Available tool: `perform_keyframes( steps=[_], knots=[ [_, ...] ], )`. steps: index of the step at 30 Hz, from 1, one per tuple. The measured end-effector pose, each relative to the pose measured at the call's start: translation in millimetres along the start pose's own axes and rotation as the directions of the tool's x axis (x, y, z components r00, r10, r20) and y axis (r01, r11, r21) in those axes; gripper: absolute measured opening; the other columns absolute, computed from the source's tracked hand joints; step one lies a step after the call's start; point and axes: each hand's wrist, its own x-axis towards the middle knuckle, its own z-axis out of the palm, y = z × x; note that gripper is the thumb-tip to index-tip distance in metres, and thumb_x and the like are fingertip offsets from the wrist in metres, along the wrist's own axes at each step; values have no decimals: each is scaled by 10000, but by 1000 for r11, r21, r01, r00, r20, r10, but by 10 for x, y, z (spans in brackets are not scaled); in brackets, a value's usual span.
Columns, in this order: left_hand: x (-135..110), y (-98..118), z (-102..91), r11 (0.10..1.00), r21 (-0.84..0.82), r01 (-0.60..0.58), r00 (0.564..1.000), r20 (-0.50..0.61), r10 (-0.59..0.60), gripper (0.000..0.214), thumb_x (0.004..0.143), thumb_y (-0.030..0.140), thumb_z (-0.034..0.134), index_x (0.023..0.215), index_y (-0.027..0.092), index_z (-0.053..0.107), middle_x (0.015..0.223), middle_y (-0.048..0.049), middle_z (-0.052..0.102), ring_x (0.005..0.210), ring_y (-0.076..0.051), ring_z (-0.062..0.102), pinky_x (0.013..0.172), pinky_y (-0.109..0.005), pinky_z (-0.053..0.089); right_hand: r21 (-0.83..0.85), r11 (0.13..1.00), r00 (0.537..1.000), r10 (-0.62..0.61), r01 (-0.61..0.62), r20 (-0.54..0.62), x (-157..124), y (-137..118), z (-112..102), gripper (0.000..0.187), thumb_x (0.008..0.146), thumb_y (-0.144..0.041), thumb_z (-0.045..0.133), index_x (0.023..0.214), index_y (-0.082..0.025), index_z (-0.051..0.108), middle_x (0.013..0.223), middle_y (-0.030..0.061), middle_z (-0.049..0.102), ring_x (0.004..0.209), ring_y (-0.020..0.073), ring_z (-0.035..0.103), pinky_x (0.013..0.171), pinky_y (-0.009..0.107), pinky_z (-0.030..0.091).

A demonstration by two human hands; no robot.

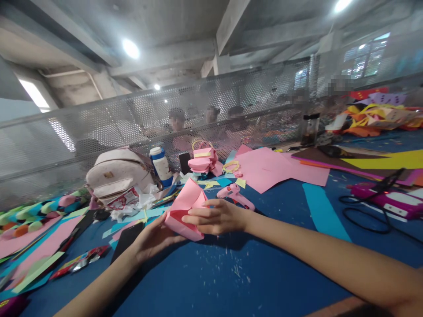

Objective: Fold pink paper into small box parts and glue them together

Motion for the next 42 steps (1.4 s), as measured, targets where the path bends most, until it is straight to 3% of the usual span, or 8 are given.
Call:
perform_keyframes(
  steps=[13,20,25,29,32,36,39,42],
  knots=[
    [88,-76,241,936,283,-211,976,10,217,394,949,432,466,1235,222,637,1225,-47,681,1173,-299,595,1057,-450,422,31,999,998,-38,36,57,-13,-18,12,173,962,-173,521,960,-292,647,1211,-73,683,1174,91,527,918,277,409],
    [16,-63,217,951,283,-126,989,-39,143,368,898,491,549,1047,216,743,1094,-32,739,1097,-352,626,1033,-492,432,-84,996,1000,23,-24,-11,31,-40,3,175,950,-181,541,882,-282,667,1153,-64,700,1163,103,504,940,279,370],
    [69,-71,165,980,108,-165,984,-49,171,706,784,716,564,1252,191,620,1269,-119,651,1228,-357,550,1034,-494,419,-59,992,993,107,-110,-53,65,-62,11,228,952,-108,512,886,-248,680,916,-52,716,983,131,539,940,308,314],
    [106,-159,125,936,214,-279,956,-28,292,901,693,586,758,1448,294,363,1440,-134,486,1291,-346,493,1042,-497,411,-9,965,965,261,-261,-22,91,-110,27,286,1002,-128,439,861,-228,666,828,-27,704,900,155,535,909,344,293],
    [70,-212,153,678,590,-438,854,38,519,966,696,401,822,1479,373,258,1538,-98,323,1399,-332,343,1104,-485,347,67,934,937,350,-350,14,139,-177,52,278,1005,-164,453,827,-229,657,807,-26,700,881,165,530,915,364,279],
    [-44,-124,273,1,915,-404,652,287,702,416,810,259,720,1205,307,598,1486,-76,345,1404,-312,305,1129,-490,287,202,867,890,442,-455,110,249,-244,43,169,972,-225,552,859,-233,678,859,-22,711,900,172,539,907,382,275],
    [-105,4,376,-158,922,-355,652,365,665,69,869,219,634,936,231,643,1340,-82,491,1283,-266,446,1071,-446,352,250,831,862,444,-498,242,354,-223,-28,104,945,-267,607,891,-230,688,928,-1,717,980,194,545,932,403,273],
    [-115,98,437,-216,925,-312,716,378,587,77,841,232,663,893,216,609,1088,-56,621,1081,-225,562,1033,-437,364,243,840,854,397,-486,336,490,-132,-129,81,933,-265,623,897,-227,685,976,1,711,1044,209,537,1012,445,236]
  ],
)
